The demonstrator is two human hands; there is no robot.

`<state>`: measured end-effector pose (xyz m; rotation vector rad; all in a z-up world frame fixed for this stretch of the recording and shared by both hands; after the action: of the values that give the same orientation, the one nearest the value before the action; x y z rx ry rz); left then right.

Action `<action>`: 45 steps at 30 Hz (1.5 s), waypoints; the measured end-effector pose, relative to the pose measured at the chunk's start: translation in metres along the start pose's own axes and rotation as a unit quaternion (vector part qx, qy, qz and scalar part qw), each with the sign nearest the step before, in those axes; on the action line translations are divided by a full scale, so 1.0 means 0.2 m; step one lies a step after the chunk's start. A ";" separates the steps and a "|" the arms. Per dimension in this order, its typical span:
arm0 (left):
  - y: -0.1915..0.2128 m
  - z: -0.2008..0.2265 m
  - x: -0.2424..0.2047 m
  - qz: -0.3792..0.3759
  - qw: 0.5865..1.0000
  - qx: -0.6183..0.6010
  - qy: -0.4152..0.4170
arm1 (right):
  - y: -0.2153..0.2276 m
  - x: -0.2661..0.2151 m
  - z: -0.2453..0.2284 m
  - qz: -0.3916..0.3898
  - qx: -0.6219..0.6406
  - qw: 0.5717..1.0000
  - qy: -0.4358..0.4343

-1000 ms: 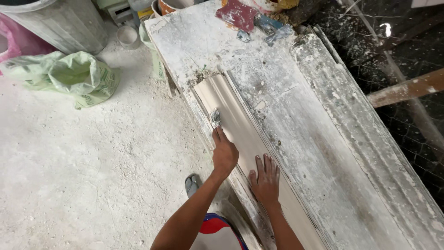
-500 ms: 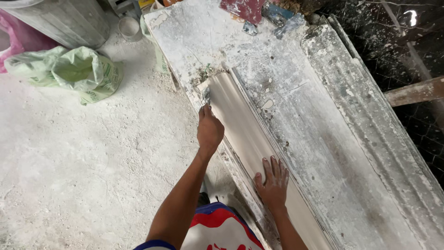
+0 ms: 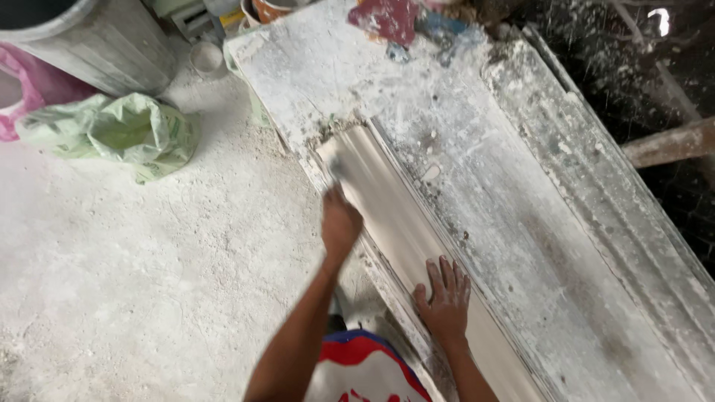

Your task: The person smooths a long white cornice using a metal scraper. They repeatedly scrape along the length of the cornice, moving back and forth to refine the surface. The person adjusts their position and the cornice orientation to access different sections.

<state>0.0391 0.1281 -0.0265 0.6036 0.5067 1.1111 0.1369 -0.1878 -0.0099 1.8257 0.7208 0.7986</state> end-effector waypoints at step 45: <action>0.16 -0.80 0.46 -0.475 0.841 -0.205 0.154 | -0.12 -0.16 -0.08 0.038 -0.137 0.959 -0.244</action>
<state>-0.0534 0.2556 -0.1299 -0.2369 0.7078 0.3165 0.1019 -0.1948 -0.0333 1.7052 0.2095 0.4377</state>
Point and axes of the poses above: each hand's wrist, its own x-axis towards the middle knuckle, its own y-axis out of the back of the hand, z = x × y, the point moved 9 cm from there along x, towards the middle knuckle, and after that the axes turned 4 degrees about x, right-handed, at the moved point
